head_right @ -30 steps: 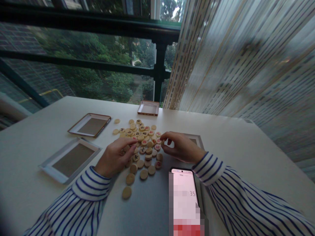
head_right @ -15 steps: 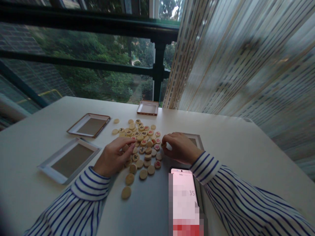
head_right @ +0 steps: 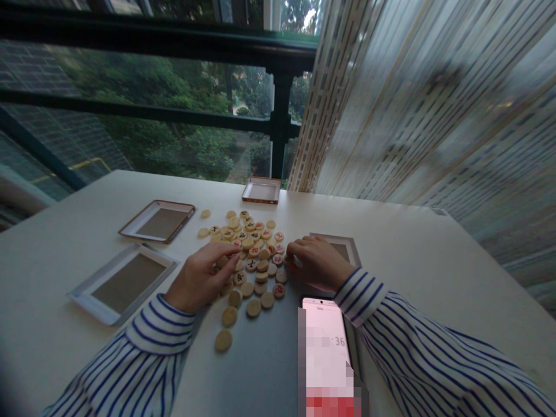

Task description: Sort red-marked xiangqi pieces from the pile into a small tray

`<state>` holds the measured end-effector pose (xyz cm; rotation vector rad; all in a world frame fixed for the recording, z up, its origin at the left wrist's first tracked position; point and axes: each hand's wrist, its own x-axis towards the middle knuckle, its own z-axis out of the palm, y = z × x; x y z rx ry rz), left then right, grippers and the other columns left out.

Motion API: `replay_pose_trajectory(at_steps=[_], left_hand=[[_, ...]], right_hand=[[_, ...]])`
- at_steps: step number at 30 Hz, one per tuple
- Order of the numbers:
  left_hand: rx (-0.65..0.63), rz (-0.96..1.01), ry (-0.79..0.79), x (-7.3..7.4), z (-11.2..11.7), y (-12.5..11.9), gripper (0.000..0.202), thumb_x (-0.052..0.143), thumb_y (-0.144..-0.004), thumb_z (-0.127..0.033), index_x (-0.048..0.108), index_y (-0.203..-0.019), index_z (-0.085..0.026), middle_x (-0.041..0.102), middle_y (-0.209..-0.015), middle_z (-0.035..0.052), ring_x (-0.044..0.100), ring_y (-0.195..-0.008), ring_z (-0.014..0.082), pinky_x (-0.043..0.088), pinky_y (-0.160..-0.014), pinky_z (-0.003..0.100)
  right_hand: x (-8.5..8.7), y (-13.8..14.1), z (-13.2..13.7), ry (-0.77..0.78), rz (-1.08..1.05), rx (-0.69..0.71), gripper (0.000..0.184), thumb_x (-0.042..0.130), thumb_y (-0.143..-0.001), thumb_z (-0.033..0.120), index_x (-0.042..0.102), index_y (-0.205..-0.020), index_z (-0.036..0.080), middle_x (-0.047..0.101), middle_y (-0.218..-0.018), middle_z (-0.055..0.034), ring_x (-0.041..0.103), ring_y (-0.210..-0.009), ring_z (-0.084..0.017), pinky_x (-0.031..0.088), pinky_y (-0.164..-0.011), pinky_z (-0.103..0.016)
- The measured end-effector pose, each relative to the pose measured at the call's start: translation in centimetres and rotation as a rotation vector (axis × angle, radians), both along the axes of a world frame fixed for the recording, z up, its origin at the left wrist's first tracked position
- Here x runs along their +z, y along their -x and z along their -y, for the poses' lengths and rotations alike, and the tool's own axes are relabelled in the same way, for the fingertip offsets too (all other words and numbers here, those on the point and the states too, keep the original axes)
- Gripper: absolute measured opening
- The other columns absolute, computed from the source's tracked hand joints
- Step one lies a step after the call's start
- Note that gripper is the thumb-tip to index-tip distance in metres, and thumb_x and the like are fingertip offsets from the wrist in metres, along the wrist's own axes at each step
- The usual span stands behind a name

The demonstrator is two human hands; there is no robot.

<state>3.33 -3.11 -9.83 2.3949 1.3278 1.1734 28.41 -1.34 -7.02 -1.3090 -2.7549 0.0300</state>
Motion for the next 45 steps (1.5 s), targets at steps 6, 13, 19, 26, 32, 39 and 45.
replay_pose_trajectory(at_steps=[6, 13, 19, 26, 32, 39, 45], left_hand=[[0.000, 0.000, 0.012, 0.0, 0.0, 0.0, 0.018, 0.053, -0.083, -0.024, 0.064, -0.094, -0.017, 0.069, -0.091, 0.0066, 0.063, -0.086, 0.0171, 0.051, -0.077, 0.031], [0.004, -0.004, 0.019, 0.0, 0.1, 0.1, 0.017, 0.053, -0.083, -0.024, 0.064, -0.094, -0.017, 0.069, -0.089, 0.0066, 0.063, -0.086, 0.0173, 0.051, -0.076, 0.031], [-0.005, -0.014, -0.008, -0.1, 0.3, 0.6, 0.016, 0.056, -0.081, -0.025, 0.064, -0.092, -0.018, 0.069, -0.087, 0.0065, 0.063, -0.084, 0.0177, 0.051, -0.076, 0.032], [-0.084, -0.041, 0.008, 0.6, 2.5, 0.7, 0.016, 0.061, -0.077, -0.026, 0.065, -0.090, -0.018, 0.069, -0.089, 0.0073, 0.062, -0.084, 0.0191, 0.050, -0.076, 0.035], [-0.058, -0.273, 0.130, 0.7, 4.3, 0.2, 0.016, 0.064, -0.073, -0.025, 0.065, -0.088, -0.018, 0.067, -0.088, 0.0072, 0.060, -0.084, 0.0229, 0.047, -0.076, 0.041], [-0.040, -0.421, 0.164, 0.9, 4.9, -0.3, 0.018, 0.063, -0.073, -0.024, 0.064, -0.089, -0.018, 0.066, -0.090, 0.0072, 0.058, -0.087, 0.0239, 0.045, -0.078, 0.041], [-0.023, -0.470, 0.187, 1.0, 5.0, -0.8, 0.016, 0.062, -0.073, -0.024, 0.065, -0.088, -0.018, 0.067, -0.089, 0.0072, 0.058, -0.085, 0.0248, 0.045, -0.076, 0.042]], right_hand=[[0.0, 0.1, 0.0, -0.005, 0.035, 0.004, 0.014, 0.049, -0.084, 0.028, 0.060, -0.084, 0.019, 0.066, -0.081, -0.0047, 0.057, -0.076, -0.017, 0.034, -0.069, -0.030], [0.1, 0.2, 0.0, 0.004, 0.061, -0.006, 0.016, 0.048, -0.084, 0.029, 0.061, -0.084, 0.019, 0.065, -0.082, -0.0050, 0.057, -0.077, -0.017, 0.034, -0.070, -0.030], [0.4, 0.0, 0.2, -0.019, 0.017, -0.005, 0.016, 0.049, -0.084, 0.029, 0.061, -0.086, 0.018, 0.064, -0.087, -0.0067, 0.056, -0.078, -0.017, 0.035, -0.072, -0.030], [1.2, 0.5, 1.2, -0.053, -0.010, 0.055, 0.014, 0.050, -0.082, 0.026, 0.060, -0.087, 0.018, 0.063, -0.086, -0.0071, 0.055, -0.079, -0.018, 0.034, -0.074, -0.031], [1.7, 1.6, 2.2, -0.037, 0.006, 0.113, 0.017, 0.049, -0.084, 0.029, 0.058, -0.092, 0.018, 0.062, -0.089, -0.0072, 0.054, -0.080, -0.018, 0.032, -0.072, -0.031], [1.8, 2.3, 3.4, -0.049, -0.004, 0.165, 0.013, 0.048, -0.084, 0.028, 0.055, -0.088, 0.017, 0.061, -0.091, -0.0073, 0.052, -0.079, -0.017, 0.031, -0.070, -0.031], [1.7, 2.8, 4.3, -0.061, 0.009, 0.197, 0.014, 0.047, -0.083, 0.026, 0.055, -0.090, 0.018, 0.060, -0.092, -0.0066, 0.050, -0.080, -0.017, 0.030, -0.069, -0.031]])
